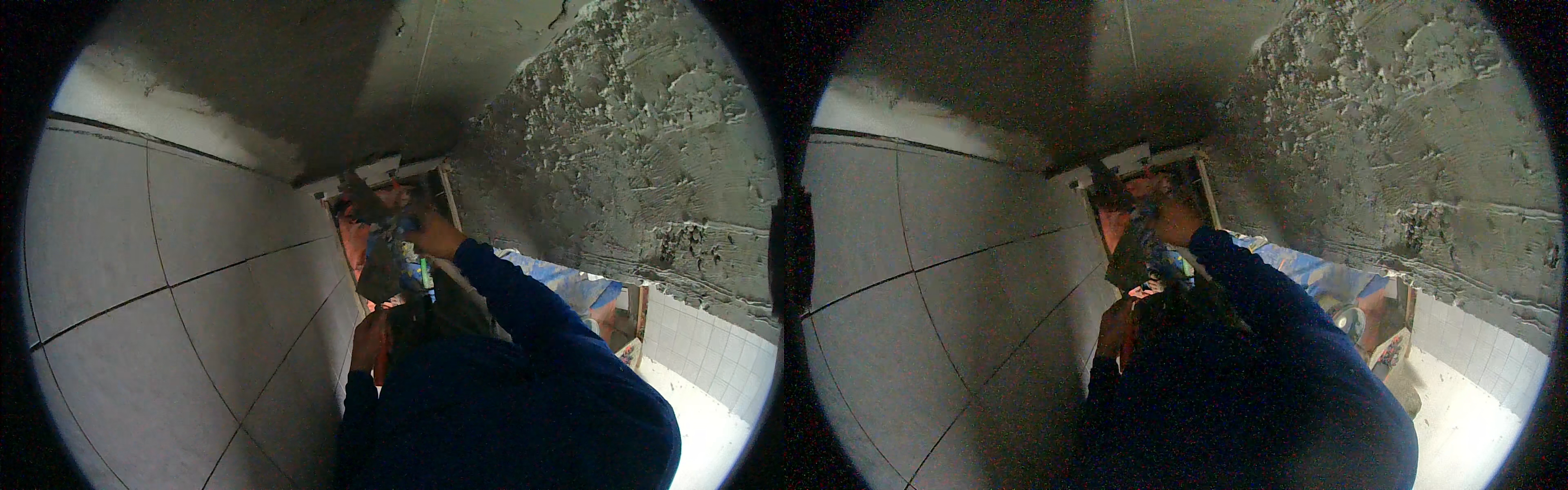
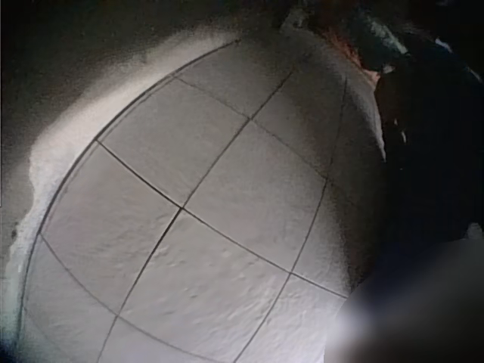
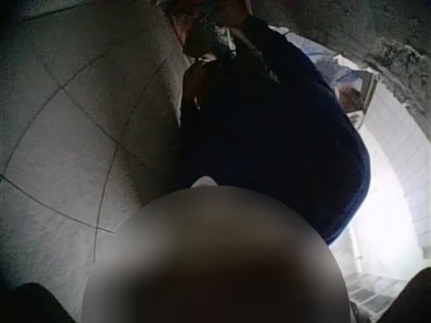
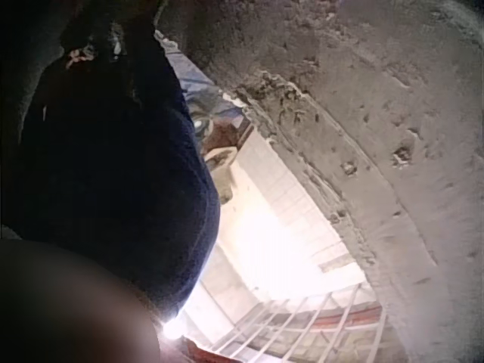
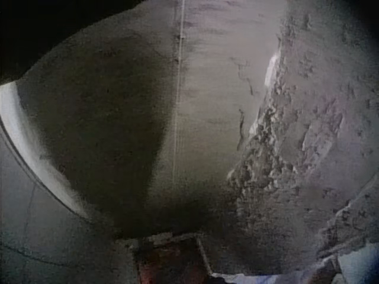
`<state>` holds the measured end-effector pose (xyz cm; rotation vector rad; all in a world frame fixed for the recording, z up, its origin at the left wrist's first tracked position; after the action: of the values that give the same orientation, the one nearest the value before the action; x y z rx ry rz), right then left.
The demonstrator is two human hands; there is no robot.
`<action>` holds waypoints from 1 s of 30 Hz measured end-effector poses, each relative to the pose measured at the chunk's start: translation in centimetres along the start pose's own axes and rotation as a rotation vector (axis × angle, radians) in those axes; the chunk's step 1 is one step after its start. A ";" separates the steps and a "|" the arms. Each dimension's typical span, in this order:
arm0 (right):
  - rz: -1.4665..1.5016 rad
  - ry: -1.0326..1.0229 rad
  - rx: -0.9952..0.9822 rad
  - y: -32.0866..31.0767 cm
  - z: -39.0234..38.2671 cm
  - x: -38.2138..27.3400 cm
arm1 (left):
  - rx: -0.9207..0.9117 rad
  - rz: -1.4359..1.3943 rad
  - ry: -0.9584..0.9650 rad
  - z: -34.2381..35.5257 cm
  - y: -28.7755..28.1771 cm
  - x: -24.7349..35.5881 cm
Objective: The person positions a ceramic tile against a wall section, then uses a trowel to scoop and spread cement mortar onto the wall surface. The person smooths the mortar in preparation for tile installation.
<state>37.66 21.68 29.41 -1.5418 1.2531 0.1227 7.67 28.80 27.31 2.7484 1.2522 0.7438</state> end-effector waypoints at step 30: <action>-0.773 -0.060 0.110 -5.8 -0.5 -4.9 | -0.100 0.073 0.212 -0.6 0.6 0.5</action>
<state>39.61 23.49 36.56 -1.8023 0.5401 -0.3907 8.09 28.68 28.19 2.7046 1.1158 1.0982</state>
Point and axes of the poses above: each hand's wrist, its own z-axis towards the middle knuckle, its own y-axis out of the palm, x = y × z, the point moved 3 cm from there along z, towards the middle knuckle, and after that the axes turned 15 degrees about -z, right-handed, at the moved point
